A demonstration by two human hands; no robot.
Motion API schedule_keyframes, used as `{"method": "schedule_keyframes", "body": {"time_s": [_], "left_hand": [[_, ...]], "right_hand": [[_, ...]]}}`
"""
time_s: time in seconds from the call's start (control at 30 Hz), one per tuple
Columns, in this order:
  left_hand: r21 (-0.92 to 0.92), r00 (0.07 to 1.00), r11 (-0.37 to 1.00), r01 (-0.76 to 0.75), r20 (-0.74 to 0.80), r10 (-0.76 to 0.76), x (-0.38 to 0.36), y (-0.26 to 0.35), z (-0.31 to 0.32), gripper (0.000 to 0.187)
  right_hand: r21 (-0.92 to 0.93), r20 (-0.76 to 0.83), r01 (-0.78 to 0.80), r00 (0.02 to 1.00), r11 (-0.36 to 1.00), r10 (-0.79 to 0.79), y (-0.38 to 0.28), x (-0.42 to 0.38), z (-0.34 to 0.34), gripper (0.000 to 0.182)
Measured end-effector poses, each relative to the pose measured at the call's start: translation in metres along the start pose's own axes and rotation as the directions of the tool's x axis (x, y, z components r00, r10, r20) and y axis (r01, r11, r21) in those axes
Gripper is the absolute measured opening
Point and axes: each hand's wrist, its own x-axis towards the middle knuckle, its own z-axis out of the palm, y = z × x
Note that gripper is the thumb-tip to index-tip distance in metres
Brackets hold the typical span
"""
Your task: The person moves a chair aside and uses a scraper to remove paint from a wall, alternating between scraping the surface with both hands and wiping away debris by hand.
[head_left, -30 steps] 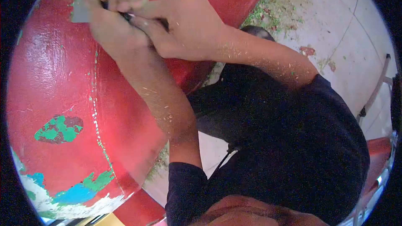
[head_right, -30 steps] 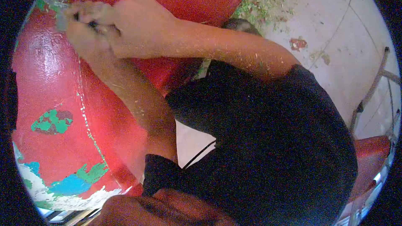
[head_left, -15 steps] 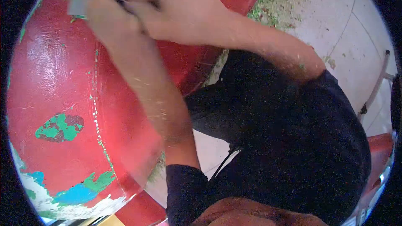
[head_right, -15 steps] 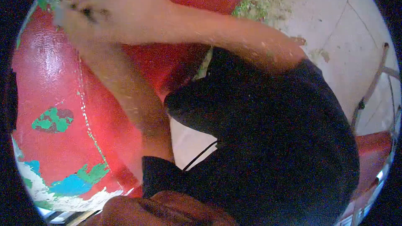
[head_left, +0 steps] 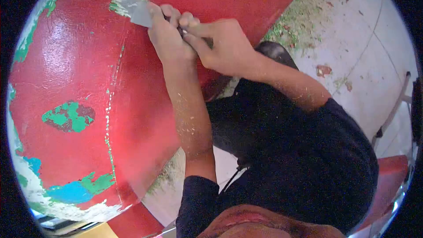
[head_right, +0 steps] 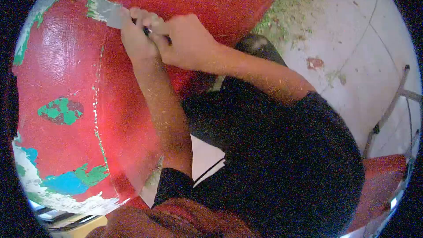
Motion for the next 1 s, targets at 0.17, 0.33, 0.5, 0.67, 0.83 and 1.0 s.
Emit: {"method": "schedule_keyframes", "body": {"time_s": [0.17,0.33,0.5,0.67,0.83,1.0], "left_hand": [[-0.100,0.981,0.988,0.116,0.167,-0.098,0.020,0.036,-0.015,0.036],[0.023,0.998,1.000,-0.012,0.060,0.011,0.000,0.012,-0.013,0.033],[0.054,0.999,0.998,-0.037,-0.028,0.038,-0.002,0.030,-0.002,0.032],[-0.096,0.991,0.994,0.054,0.126,-0.042,0.001,0.031,-0.015,0.032],[-0.039,0.999,0.999,0.019,0.045,-0.018,-0.003,0.026,-0.010,0.033],[-0.129,0.987,0.988,0.084,0.150,-0.065,0.001,0.021,-0.018,0.033]], "right_hand": [[0.042,0.059,-0.004,0.998,0.999,0.001,-0.012,0.013,0.004,0.013],[0.086,0.100,-0.036,0.995,0.996,0.027,0.002,-0.002,0.006,0.012],[0.111,0.001,0.038,0.999,0.993,-0.038,-0.006,0.005,0.013,0.016],[0.250,0.080,-0.037,0.997,0.968,0.018,-0.009,-0.003,0.006,0.022],[0.214,0.027,-0.038,0.999,0.976,0.032,-0.007,-0.001,0.011,0.019],[0.160,0.058,-0.045,0.998,0.986,0.036,-0.007,0.002,0.004,0.016]]}}
